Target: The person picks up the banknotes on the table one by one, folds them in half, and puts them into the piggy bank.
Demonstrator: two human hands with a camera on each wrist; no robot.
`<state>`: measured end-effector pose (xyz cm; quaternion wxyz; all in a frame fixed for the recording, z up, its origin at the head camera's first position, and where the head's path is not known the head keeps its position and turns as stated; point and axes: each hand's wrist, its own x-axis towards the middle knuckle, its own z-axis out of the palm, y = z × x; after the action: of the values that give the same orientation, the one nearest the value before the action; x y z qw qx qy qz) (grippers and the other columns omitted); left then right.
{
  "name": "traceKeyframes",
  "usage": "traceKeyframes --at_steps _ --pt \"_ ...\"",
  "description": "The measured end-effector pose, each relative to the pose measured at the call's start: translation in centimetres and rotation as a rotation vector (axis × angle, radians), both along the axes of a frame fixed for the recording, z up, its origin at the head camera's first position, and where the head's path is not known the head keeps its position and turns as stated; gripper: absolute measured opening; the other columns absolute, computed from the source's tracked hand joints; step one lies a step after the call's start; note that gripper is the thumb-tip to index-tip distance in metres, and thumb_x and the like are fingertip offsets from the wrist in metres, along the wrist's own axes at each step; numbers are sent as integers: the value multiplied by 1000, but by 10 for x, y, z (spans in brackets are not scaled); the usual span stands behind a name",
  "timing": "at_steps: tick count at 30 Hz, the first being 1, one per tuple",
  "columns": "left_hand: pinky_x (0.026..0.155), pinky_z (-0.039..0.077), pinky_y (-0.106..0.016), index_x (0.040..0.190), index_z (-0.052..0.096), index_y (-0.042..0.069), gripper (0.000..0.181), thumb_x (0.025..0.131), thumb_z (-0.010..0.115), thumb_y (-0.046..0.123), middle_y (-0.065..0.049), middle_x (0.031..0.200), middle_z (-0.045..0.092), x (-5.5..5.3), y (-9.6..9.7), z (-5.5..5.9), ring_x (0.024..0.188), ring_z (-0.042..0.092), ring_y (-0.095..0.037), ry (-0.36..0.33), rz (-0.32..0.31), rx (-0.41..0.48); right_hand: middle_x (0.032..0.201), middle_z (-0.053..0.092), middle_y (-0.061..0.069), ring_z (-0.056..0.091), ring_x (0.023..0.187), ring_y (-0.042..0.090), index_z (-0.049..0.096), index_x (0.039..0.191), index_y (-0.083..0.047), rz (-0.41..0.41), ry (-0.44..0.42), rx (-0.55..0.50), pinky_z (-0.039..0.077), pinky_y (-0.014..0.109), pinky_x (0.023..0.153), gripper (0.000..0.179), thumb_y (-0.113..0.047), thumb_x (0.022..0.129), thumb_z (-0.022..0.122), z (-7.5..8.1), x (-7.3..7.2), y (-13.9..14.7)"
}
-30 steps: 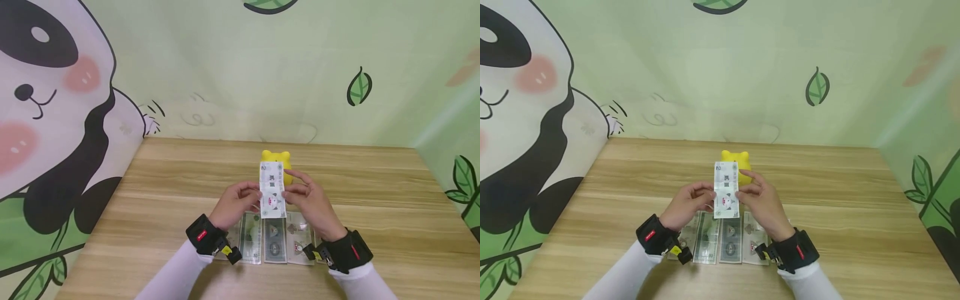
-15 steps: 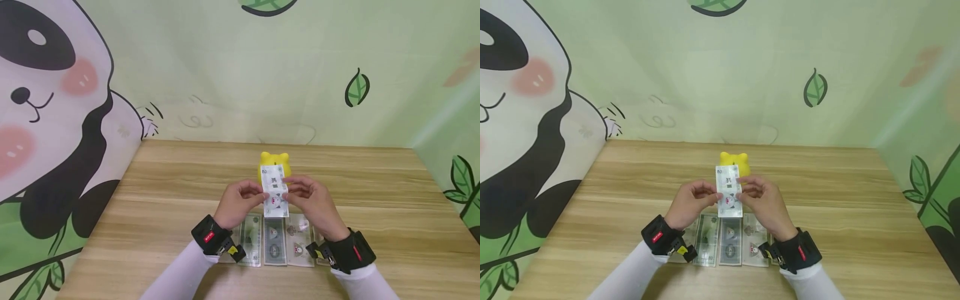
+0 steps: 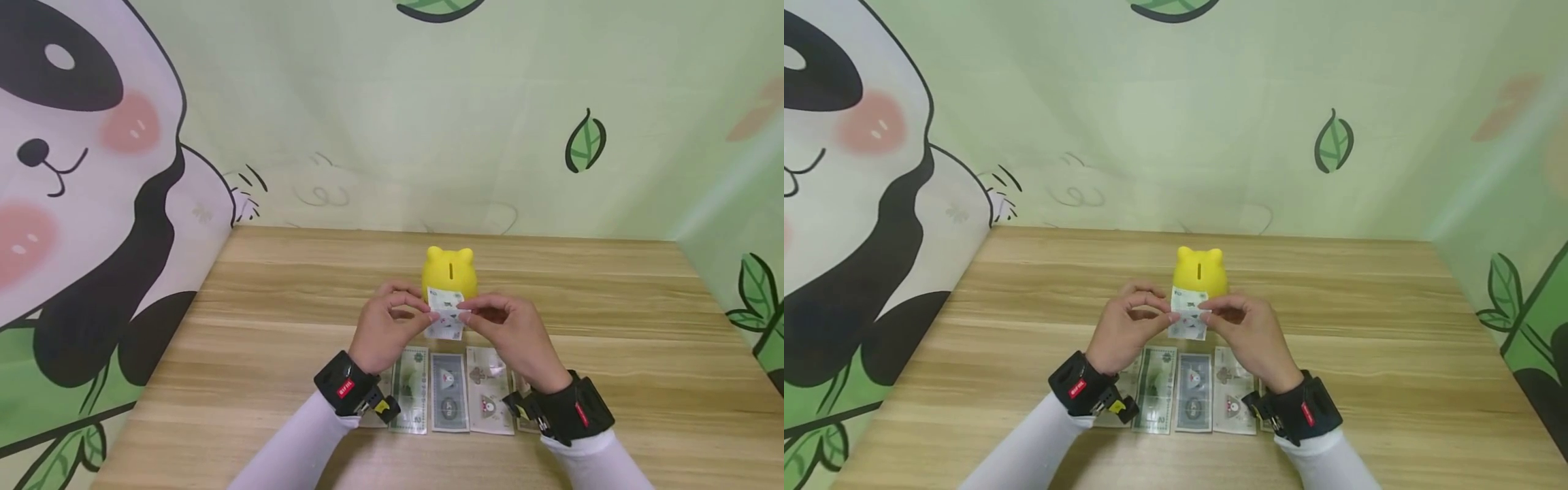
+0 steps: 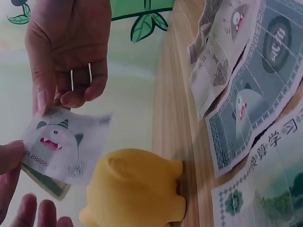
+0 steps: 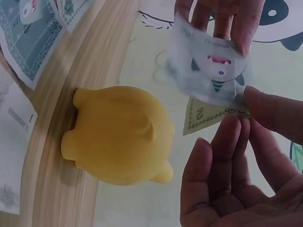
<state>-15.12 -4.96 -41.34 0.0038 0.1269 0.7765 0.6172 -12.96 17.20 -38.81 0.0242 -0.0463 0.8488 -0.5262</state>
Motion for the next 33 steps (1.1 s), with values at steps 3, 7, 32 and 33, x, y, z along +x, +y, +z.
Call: traceKeyframes --at_steps 3,7,32,33 --pt "97 58 -42 86 78 14 7 87 84 17 -2 129 64 0 -1 1 124 58 -18 38 14 -12 118 68 8 64 104 23 80 106 -11 -6 15 7 55 28 86 14 -18 95 76 1 0 -1" --pt "106 53 -47 89 77 15 7 89 83 19 5 124 72 1 -1 3 124 63 -16 44 -4 -7 123 70 6 65 110 26 79 108 -11 1 10 -7 55 33 91 15 -21 97 74 3 0 -1" --pt "79 63 -52 107 65 4 20 93 77 11 -13 95 80 0 -3 1 81 78 -27 -126 -92 107 106 78 10 72 99 18 72 116 -6 -29 -58 -86 54 34 94 23 -23 99 71 -4 -3 -5" --pt "79 63 -51 110 64 4 22 93 76 12 -12 95 80 0 -4 0 81 78 -26 -134 -106 97 106 78 10 71 99 17 72 116 -6 -31 -58 -90 54 33 93 23 -23 100 71 -5 -3 -5"
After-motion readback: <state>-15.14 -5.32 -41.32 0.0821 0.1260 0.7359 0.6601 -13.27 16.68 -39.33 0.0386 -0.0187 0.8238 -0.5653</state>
